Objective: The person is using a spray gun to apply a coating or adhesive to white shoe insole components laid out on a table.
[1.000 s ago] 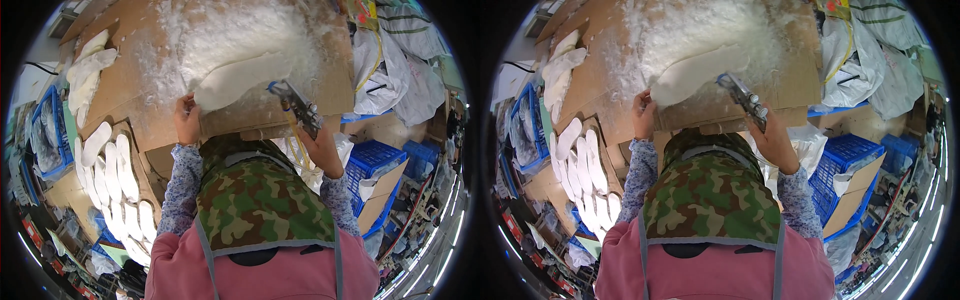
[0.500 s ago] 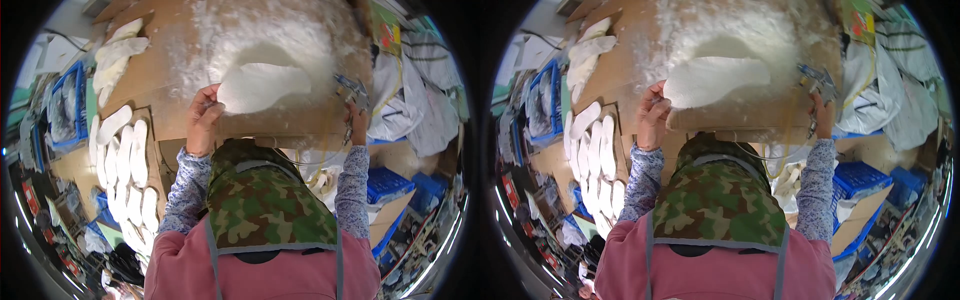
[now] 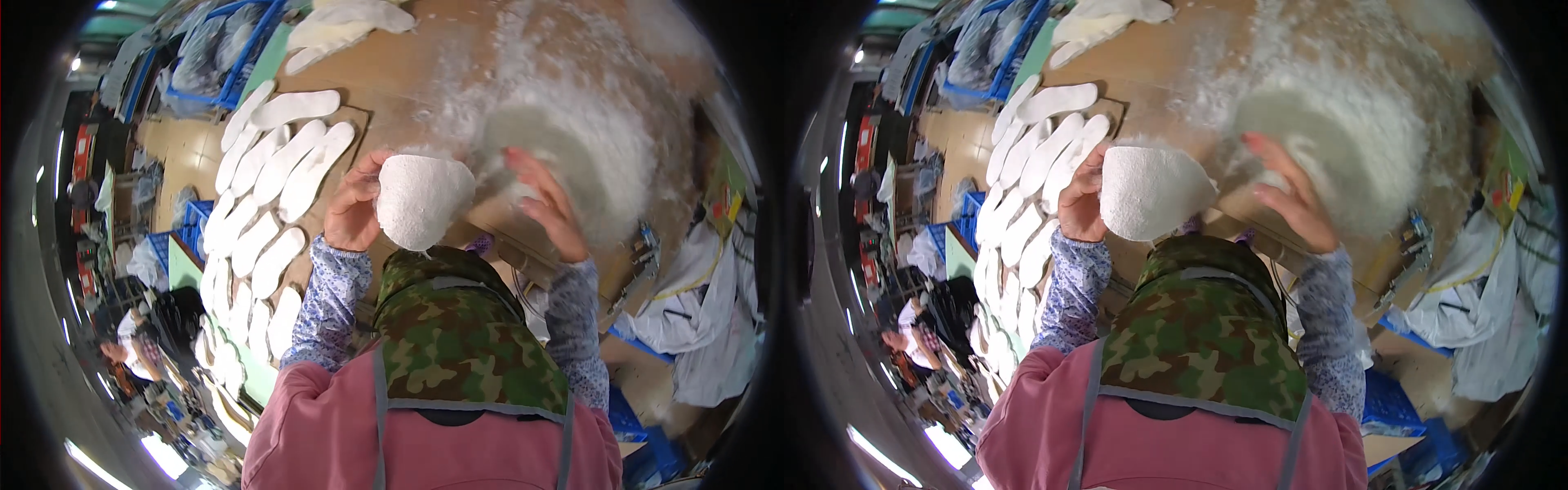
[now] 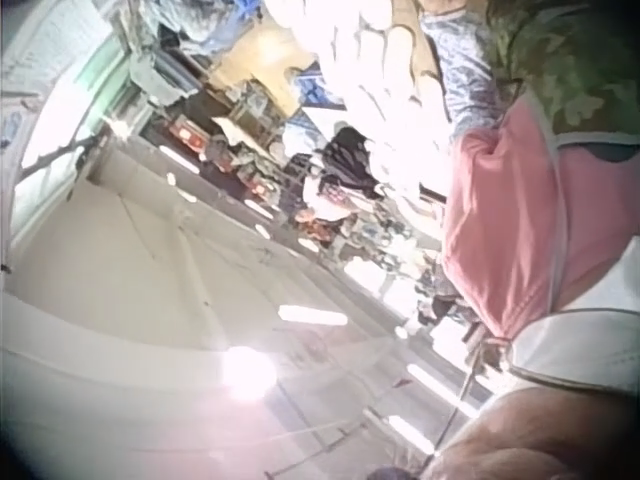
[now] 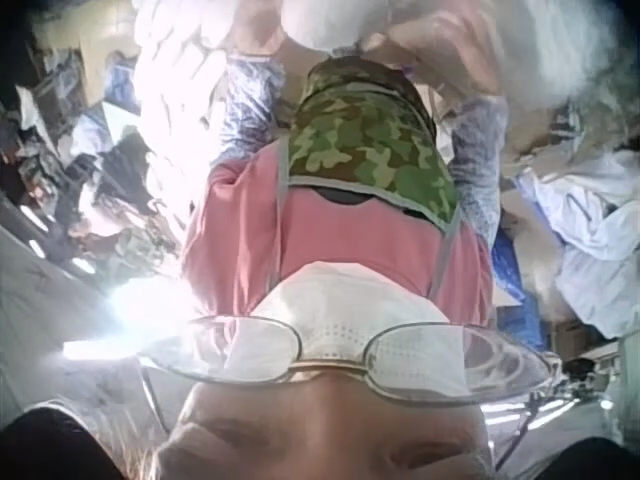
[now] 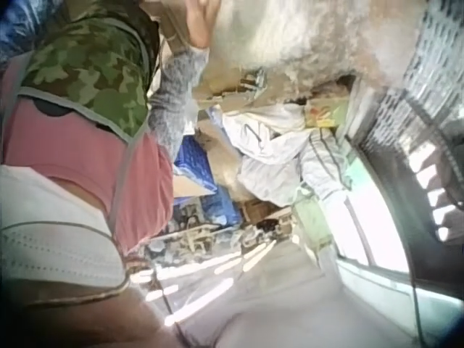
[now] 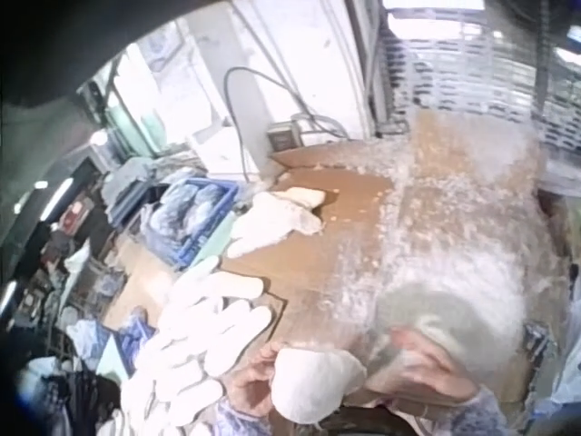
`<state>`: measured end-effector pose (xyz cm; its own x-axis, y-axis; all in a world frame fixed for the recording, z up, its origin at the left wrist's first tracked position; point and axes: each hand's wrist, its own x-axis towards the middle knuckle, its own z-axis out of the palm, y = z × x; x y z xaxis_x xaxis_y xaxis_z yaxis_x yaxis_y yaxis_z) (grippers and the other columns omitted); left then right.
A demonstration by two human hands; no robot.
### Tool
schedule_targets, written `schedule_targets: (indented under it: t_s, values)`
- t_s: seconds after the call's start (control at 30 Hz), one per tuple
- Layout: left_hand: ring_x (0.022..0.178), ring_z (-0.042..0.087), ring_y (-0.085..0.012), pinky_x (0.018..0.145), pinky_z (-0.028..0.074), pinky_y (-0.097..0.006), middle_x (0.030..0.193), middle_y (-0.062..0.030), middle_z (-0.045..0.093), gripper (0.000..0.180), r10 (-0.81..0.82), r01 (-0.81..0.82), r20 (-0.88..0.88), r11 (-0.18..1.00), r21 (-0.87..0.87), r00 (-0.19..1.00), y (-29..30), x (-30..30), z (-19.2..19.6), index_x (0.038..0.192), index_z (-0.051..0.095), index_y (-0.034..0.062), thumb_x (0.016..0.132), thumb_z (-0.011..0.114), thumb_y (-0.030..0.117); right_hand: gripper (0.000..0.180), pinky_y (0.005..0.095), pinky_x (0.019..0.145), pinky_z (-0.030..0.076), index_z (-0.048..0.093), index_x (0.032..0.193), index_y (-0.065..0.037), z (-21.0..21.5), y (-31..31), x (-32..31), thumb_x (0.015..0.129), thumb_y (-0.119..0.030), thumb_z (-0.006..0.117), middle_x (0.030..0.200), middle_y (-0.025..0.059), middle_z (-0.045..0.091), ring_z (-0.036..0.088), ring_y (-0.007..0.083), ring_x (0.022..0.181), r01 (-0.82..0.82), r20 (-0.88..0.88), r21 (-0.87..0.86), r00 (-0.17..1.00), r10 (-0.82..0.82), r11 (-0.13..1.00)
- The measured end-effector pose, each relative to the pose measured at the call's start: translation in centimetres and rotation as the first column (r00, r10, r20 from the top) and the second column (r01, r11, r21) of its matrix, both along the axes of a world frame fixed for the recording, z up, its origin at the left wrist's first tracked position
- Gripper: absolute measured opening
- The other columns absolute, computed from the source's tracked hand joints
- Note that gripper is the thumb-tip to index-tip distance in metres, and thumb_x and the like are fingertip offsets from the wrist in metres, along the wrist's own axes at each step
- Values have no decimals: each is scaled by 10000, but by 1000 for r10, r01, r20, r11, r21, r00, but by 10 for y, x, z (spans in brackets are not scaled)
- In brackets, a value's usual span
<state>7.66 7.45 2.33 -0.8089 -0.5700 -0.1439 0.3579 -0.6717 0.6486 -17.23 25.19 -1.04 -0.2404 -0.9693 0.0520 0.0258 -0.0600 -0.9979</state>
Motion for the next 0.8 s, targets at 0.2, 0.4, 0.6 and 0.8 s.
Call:
schedule_targets:
  t_s: [0.2, 0.4, 0.6, 0.8]
  values:
    - [1096, 594, -270, 994, 463, -400, 1199, -160, 599, 480, 281, -282, 23, 959, 29, 959, -31, 84, -21, 1238, 506, -31, 773, 532, 86, 542, 290, 965, 413, 468, 1352, 22, -46, -81, 70, 858, -173, 574, 1261, 95, 583, 546, 158, 1146, -603, 608, 175, 688, 396, 779]
    - [996, 597, -189, 863, 505, -304, 1135, -100, 591, 393, 464, -469, 447, 877, -108, 765, -46, 203, -72, 1195, 543, -18, 807, 492, 11, 291, 222, 762, 444, 616, 1052, 25, -49, -120, 133, 826, -150, 666, 914, -9, 618, 543, 58, 839, -581, 351, 359, 809, 472, 730]
    - [838, 531, -103, 765, 466, -243, 944, -6, 520, 368, 520, -477, 725, 828, -297, 451, -8, 280, -128, 1153, 588, 61, 803, 528, -36, 265, 235, 743, 443, 635, 1005, 28, -56, -177, 173, 803, -120, 722, 857, -6, 611, 539, 65, 818, -634, 161, 528, 728, 666, 565]
    - [840, 522, -102, 749, 439, -235, 950, -3, 545, 288, 646, -618, 717, 683, -388, 263, 25, 300, -150, 1091, 568, 51, 817, 555, -34, 306, 280, 720, 475, 683, 958, -4, -71, -236, 202, 735, -178, 799, 813, 79, 670, 598, 130, 765, -548, -173, 558, 657, 733, 623]
